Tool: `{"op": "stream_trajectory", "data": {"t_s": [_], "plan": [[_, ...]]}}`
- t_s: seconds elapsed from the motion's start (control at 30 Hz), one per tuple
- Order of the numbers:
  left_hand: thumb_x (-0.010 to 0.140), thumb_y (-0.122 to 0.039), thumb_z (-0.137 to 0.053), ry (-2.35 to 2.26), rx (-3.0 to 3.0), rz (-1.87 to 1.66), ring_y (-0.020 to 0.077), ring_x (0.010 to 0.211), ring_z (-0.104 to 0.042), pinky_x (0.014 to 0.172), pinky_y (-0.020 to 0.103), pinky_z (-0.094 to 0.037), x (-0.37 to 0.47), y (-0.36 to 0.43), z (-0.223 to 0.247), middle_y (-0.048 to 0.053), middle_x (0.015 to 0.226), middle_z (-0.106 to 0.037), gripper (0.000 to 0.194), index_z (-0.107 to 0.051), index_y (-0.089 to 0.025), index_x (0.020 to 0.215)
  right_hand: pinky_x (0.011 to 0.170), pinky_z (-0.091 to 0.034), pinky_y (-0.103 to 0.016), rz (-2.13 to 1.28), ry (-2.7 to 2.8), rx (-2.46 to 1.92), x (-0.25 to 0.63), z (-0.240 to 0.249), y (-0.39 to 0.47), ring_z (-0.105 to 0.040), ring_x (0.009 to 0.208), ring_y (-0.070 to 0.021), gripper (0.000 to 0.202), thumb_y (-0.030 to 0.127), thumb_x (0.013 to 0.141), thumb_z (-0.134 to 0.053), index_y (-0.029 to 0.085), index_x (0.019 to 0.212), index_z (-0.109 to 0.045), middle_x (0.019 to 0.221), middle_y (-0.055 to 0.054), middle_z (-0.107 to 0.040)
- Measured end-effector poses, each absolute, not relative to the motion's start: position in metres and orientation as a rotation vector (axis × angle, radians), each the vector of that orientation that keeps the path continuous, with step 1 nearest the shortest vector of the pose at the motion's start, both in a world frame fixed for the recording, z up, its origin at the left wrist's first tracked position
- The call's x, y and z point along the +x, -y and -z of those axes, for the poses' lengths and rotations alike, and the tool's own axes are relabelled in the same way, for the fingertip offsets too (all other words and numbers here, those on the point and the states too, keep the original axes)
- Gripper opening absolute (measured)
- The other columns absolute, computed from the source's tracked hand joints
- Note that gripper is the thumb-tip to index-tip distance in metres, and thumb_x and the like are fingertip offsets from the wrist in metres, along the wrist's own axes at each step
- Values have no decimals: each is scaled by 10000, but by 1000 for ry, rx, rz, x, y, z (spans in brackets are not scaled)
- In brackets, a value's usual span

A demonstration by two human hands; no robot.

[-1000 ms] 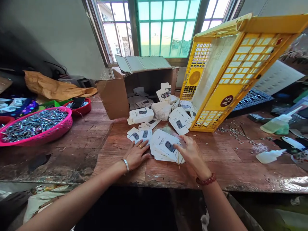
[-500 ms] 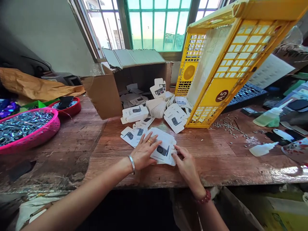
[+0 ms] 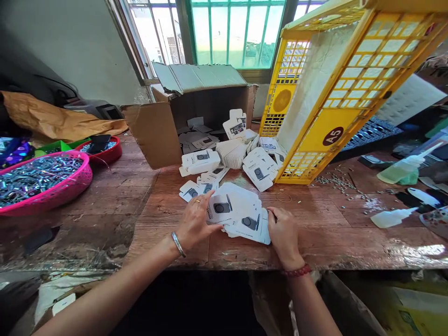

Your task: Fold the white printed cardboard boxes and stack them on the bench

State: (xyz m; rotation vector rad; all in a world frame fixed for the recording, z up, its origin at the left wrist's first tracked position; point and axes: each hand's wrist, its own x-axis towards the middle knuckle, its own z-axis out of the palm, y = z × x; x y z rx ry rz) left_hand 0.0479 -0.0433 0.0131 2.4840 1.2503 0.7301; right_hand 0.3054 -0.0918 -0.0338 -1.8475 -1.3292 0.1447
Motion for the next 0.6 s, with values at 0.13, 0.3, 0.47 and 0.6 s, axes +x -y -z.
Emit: {"op": "stream_trajectory", "data": {"t_s": [0.13,0.3,0.47,0.6], "plan": [[651,-390,-816,-1356,2304,-754,332,1161,-591,999,481,-490,27,52,-13,137,1244,-619,802,-447,-190,1334,1045,-356,-563,66,1340,-1811,290,31,106,-482,1239,-362,543,450,896,-452,118,1316,-543,1275,-215,-577],[573,-404,-840,-1463,1723,-820,297,1022,-654,886,439,-535,-10,76,-15,104,1123,-675,774,-487,-188,1227,1090,-243,-648,217,1828,-1766,248,52,139,-141,1444,-466,860,558,752,-709,289,1483,-345,1621,-135,-81],[610,-464,-824,-1293,1105,-871,188,739,-670,663,291,-539,-38,104,-9,7,829,-699,555,-512,-206,990,1050,-273,-661,190,1914,-1993,233,62,114,-119,1452,-469,643,458,858,-635,353,1453,-415,1637,-100,-84],[609,-500,-846,-1149,797,-804,116,529,-589,520,221,-475,-46,126,-5,-28,681,-672,541,-606,-184,976,1080,-240,-639,54,1946,-2096,245,45,46,-124,1461,-441,665,462,852,-652,332,1461,-418,1625,-123,-161]]}}
